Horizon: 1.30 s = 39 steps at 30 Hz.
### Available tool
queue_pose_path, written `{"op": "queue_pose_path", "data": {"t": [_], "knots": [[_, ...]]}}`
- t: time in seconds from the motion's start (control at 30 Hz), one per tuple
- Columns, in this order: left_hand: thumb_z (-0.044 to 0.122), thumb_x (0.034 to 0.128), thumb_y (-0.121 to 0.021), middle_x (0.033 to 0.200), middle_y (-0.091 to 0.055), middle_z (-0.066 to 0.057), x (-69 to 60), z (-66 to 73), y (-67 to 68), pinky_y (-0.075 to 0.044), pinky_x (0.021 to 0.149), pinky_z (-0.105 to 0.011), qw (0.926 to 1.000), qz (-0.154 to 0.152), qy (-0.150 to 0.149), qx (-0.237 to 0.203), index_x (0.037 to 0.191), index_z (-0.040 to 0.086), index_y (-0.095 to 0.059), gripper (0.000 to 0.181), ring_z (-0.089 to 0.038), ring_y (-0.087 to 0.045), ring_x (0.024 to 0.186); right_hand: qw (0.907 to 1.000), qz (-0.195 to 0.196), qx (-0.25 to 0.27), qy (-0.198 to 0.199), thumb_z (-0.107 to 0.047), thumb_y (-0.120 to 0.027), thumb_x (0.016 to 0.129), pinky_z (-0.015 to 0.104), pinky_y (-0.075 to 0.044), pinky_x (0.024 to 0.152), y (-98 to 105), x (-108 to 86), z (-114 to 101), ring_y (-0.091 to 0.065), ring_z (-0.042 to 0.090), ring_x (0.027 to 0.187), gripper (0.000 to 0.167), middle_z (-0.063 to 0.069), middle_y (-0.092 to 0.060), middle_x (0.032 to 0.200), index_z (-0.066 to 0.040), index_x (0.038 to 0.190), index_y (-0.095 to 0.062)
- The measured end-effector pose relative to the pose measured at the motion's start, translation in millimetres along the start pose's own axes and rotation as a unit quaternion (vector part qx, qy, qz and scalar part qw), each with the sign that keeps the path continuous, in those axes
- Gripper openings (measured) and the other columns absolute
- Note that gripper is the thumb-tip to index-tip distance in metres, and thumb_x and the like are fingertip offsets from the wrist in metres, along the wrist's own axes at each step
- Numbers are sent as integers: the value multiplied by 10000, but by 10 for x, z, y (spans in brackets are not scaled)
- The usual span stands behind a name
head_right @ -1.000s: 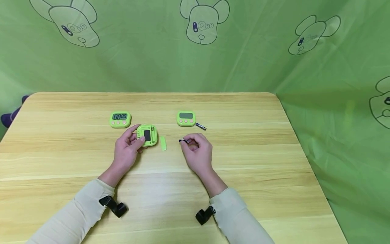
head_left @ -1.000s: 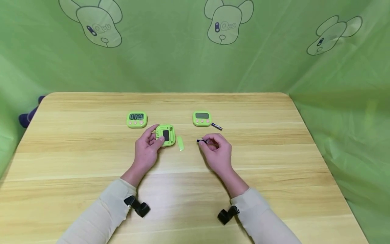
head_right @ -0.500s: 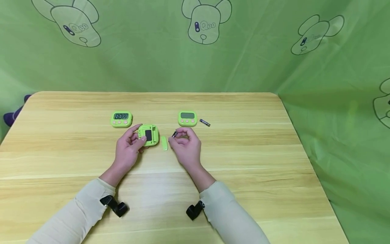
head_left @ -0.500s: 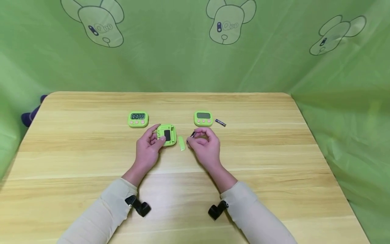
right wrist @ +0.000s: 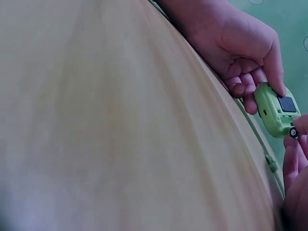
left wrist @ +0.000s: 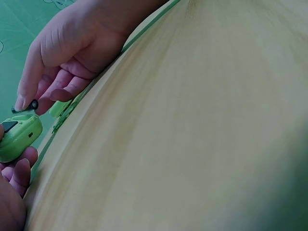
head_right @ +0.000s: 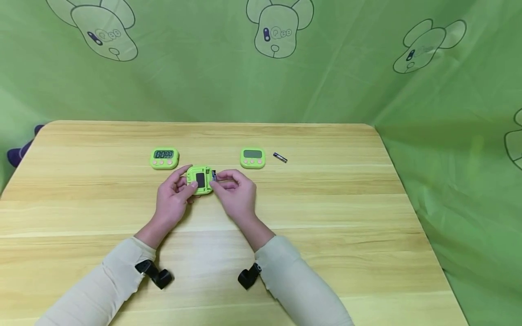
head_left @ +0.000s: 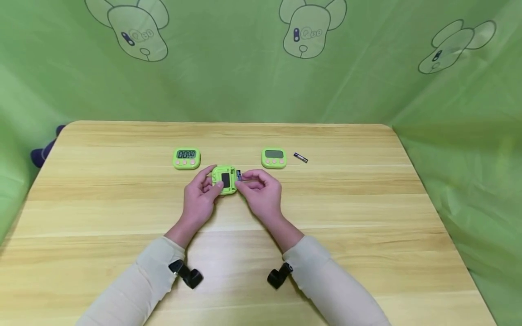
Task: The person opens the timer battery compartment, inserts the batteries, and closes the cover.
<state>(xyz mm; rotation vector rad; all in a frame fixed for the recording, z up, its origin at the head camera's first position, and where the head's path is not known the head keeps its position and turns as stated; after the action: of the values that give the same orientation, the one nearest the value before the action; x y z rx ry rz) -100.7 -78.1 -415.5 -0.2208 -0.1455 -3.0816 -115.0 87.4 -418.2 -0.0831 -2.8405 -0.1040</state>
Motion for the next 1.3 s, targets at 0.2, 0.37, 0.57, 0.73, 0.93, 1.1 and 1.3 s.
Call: {"op": "queue_pose_path", "data": {"t": [0.2,0.37,0.57,0.73,0.93,1.1,1.3], "knots": [[-90,922,-629,751,-529,-183,55,-205,-1,-434,525,-167,10000,41,6,-47,1374,-104,-513,467,-106,-462,585,9971,-148,-512,549,140,-801,753,368,-606,624,-37,-21,-40,-679,384,690,144,246,-693,863,128,868,-714],[-61,922,-653,774,-588,-175,91,-382,-1,-452,525,-176,9999,101,-21,-91,1382,-57,-533,475,-184,-511,603,9914,-297,-874,929,115,-824,743,350,-594,595,-62,-44,-64,-662,311,679,130,211,-690,850,98,839,-739],[-26,918,-678,835,-668,-159,85,-424,-2,-503,564,-203,9997,133,-125,-141,1367,-8,-569,462,-180,-580,653,9862,-504,-1171,1057,92,-833,743,322,-582,581,-74,-50,-55,-650,313,678,169,227,-670,879,113,883,-740],[-26,917,-673,799,-636,-150,83,-416,3,-496,551,-206,9997,126,-157,-110,1369,-8,-566,465,-153,-552,626,9830,-1023,-1139,1011,104,-815,764,378,-588,642,-10,-28,151,-654,311,754,228,212,-654,973,91,981,-745],[-66,924,-640,815,-635,-175,90,-392,-1,-574,578,-271,9980,30,89,-622,1382,-49,-536,470,-170,-602,630,9834,-1167,-1169,747,5,-804,828,302,-574,681,61,22,318,-646,197,799,291,141,-651,1007,-3,1112,-743],[-67,932,-627,782,-601,-163,96,-377,-3,-562,538,-275,9962,-32,253,-836,1389,-70,-520,470,-188,-592,584,9816,-1304,-1308,478,-67,-805,851,259,-554,644,71,48,330,-630,149,783,482,106,-680,1089,-28,1302,-642],[-56,940,-615,828,-642,-204,100,-369,13,-531,506,-248,9960,-111,291,-836,1394,-63,-521,463,-204,-601,578,9756,-1684,-1407,31,-81,-783,877,274,-533,646,69,92,334,-617,142,790,529,63,-704,1114,-64,1371,-594]]}}
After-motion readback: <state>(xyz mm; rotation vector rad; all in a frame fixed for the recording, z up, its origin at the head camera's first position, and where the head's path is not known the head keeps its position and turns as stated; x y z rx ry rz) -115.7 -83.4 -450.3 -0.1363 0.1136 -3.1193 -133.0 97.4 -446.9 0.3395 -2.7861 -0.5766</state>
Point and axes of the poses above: each hand's wrist, its own x-axis towards the middle knuckle, its own y-axis out of the back of the hand, z = x × y, the point moved 1 cm from there along x, towards the middle knuckle
